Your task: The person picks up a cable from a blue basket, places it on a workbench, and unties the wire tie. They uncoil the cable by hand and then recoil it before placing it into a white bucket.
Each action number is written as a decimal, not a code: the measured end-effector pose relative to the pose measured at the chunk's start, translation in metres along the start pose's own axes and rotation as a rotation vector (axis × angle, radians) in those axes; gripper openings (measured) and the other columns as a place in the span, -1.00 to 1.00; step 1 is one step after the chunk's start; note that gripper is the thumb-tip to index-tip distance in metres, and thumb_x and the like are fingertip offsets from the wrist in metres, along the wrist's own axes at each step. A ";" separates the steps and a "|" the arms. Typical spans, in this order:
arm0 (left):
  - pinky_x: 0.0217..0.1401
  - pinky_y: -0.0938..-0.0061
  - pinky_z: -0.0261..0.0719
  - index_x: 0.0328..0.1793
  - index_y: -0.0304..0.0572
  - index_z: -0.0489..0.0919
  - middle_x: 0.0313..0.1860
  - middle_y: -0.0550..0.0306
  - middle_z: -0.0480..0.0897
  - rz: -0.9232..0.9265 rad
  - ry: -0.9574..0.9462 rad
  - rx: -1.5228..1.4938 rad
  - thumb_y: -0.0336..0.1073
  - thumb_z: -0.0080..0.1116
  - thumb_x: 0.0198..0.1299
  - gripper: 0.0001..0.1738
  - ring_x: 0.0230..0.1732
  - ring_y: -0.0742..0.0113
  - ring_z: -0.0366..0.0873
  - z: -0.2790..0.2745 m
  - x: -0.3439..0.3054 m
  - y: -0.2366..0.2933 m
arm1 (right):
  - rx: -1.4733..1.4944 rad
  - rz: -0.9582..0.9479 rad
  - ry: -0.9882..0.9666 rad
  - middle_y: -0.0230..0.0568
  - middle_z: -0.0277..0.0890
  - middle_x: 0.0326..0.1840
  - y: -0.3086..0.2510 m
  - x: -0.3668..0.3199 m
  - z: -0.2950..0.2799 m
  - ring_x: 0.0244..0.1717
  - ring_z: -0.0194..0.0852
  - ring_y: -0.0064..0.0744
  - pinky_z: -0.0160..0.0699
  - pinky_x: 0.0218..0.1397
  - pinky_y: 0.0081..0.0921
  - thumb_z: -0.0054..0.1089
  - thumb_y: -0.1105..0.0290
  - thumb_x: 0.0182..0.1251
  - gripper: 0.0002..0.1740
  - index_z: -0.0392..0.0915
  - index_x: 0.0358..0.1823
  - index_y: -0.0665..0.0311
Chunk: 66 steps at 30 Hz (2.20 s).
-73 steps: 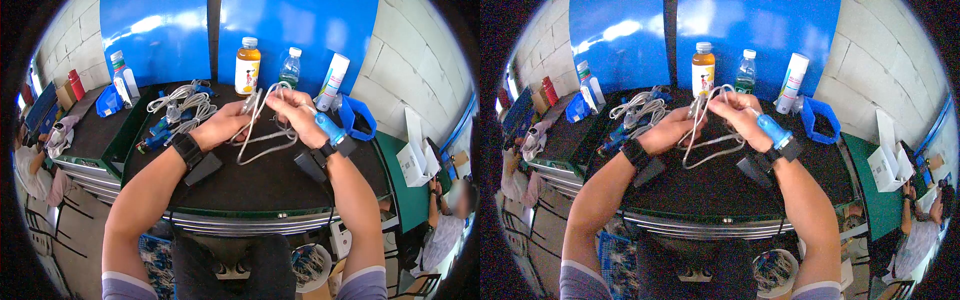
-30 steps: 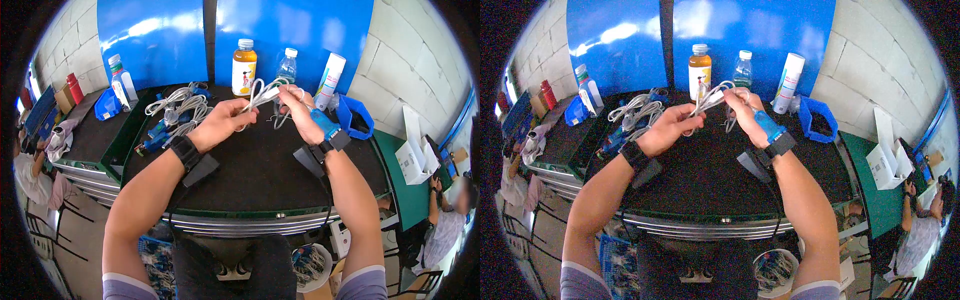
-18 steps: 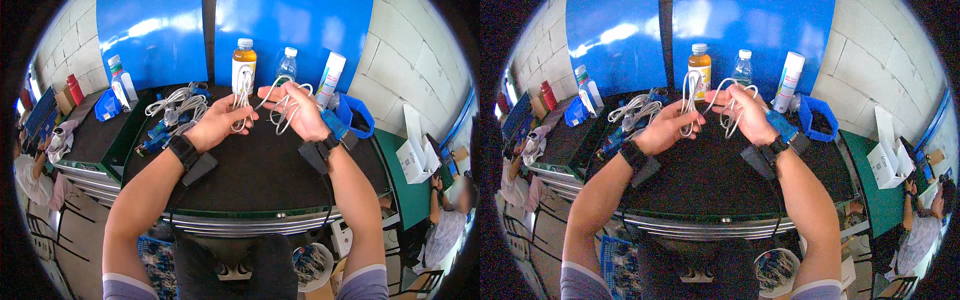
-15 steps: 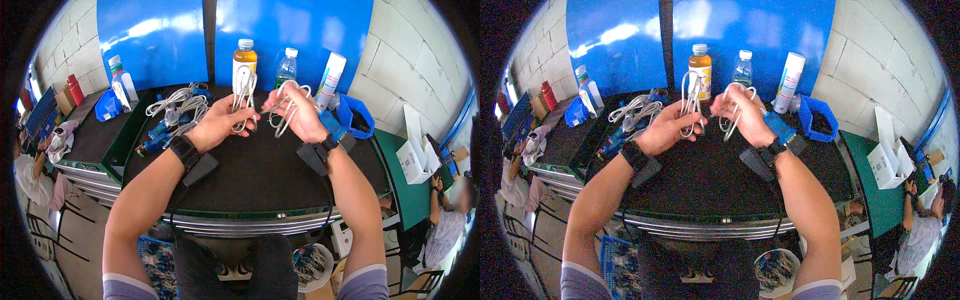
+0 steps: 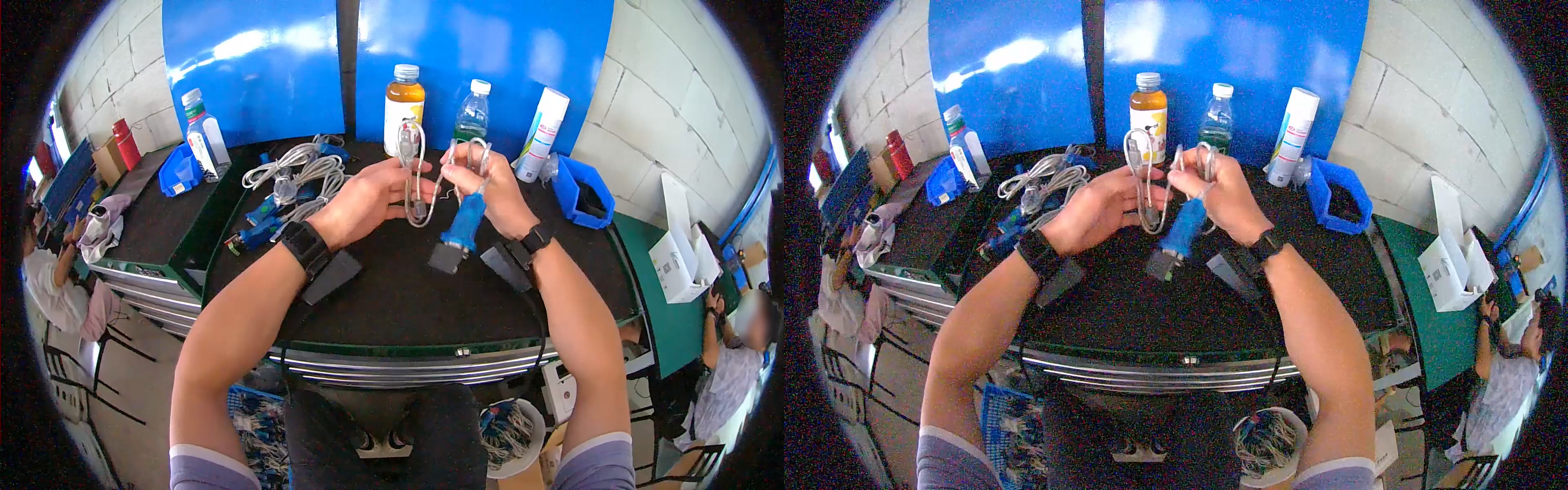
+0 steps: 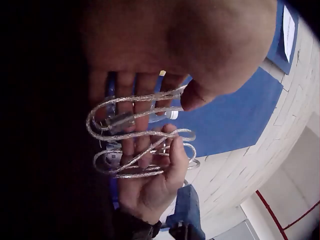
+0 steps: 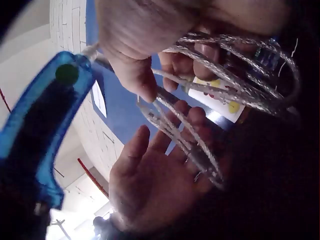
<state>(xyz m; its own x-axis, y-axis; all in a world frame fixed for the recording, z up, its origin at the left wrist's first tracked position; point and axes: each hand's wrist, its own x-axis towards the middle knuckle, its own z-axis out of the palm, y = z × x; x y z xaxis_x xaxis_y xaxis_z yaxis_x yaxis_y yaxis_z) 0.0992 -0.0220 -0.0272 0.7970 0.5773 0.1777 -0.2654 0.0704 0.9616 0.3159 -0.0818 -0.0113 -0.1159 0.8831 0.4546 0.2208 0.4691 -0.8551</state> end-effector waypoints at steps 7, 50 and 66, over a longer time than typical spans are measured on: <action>0.27 0.16 0.54 0.39 -0.19 0.39 0.15 0.03 0.61 0.003 0.042 0.021 -0.20 -0.02 0.49 -0.57 0.18 0.20 0.58 -0.004 0.002 -0.005 | 0.059 0.058 0.032 -0.34 0.51 -0.38 0.009 0.005 -0.006 -0.56 0.29 -0.67 0.31 -0.47 -0.66 0.03 0.24 0.37 -0.73 0.52 -0.11 0.30; 0.31 0.23 0.49 0.39 -0.20 0.40 0.22 0.00 0.60 0.049 0.064 0.008 -0.22 -0.07 0.52 -0.60 0.27 0.19 0.55 -0.008 0.001 -0.004 | 0.236 0.065 0.167 -0.41 0.42 -0.51 0.012 0.007 -0.011 -0.57 0.35 -0.61 0.27 -0.51 -0.64 0.00 0.17 0.42 -0.68 0.54 -0.09 0.29; 0.30 0.16 0.57 0.34 -0.34 0.43 0.11 -0.01 0.62 0.055 0.039 -0.120 -0.30 -0.05 0.51 -0.62 0.17 0.19 0.60 -0.008 0.004 -0.005 | 0.239 0.076 0.173 -0.38 0.42 -0.52 0.010 0.006 -0.009 -0.60 0.33 -0.61 0.25 -0.53 -0.64 0.01 0.16 0.42 -0.68 0.52 -0.10 0.29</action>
<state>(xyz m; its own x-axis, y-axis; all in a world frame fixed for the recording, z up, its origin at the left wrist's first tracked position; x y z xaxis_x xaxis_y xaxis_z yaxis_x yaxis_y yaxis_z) 0.0994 -0.0134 -0.0328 0.7585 0.6139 0.2187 -0.3725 0.1331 0.9184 0.3257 -0.0721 -0.0147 0.0638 0.9121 0.4050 -0.0137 0.4066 -0.9135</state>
